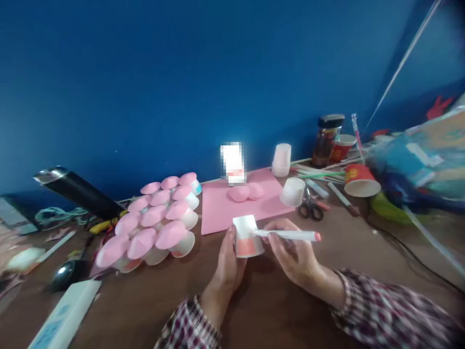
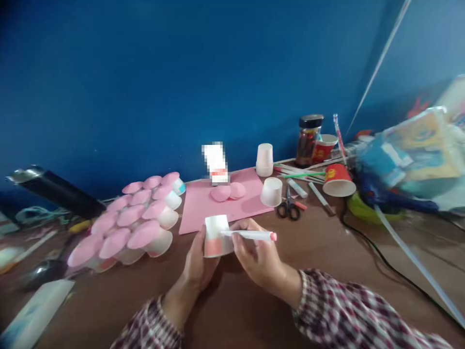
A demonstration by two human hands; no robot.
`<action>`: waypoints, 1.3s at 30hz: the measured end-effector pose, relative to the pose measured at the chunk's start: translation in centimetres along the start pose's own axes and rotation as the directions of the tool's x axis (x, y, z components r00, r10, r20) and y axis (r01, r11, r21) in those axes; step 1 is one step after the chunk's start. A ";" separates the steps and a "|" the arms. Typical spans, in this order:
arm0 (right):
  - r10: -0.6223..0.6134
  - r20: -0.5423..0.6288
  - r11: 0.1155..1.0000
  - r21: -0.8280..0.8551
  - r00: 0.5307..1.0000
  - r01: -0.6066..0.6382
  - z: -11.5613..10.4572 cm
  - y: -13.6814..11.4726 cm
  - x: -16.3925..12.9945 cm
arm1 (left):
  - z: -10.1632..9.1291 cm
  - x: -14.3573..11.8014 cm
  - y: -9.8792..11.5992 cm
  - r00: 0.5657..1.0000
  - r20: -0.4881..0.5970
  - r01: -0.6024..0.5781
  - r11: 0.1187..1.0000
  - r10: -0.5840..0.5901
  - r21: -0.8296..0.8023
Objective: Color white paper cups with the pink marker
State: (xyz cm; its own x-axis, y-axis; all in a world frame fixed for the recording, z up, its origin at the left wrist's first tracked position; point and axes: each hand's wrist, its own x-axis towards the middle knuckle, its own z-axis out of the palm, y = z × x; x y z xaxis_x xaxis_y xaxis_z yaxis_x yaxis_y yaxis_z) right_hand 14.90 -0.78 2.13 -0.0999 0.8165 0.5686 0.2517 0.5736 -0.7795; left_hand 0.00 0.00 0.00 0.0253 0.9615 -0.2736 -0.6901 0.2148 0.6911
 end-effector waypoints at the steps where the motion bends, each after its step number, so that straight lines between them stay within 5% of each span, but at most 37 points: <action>1: 0.027 -0.013 0.999 0.025 1.000 -0.027 0.2 0.2 0.0 | 0.2 -0.2 0.1 1.000 -0.006 -0.001 1.000 0.000 -0.008; 39: 0.177 0.057 0.981 0.067 0.983 -0.181 0.2 0.3 0.2 | 0.6 -0.7 0.6 1.000 0.017 0.002 0.997 0.000 -0.072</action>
State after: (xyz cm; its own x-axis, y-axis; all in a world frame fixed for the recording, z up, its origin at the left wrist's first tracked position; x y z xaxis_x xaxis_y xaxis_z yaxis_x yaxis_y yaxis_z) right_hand 14.77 -0.45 1.99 -0.1088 0.9076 0.4056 0.2003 0.4197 -0.8853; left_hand -0.05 -0.47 1.02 0.0379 0.9642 -0.2623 -0.7402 0.2035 0.6409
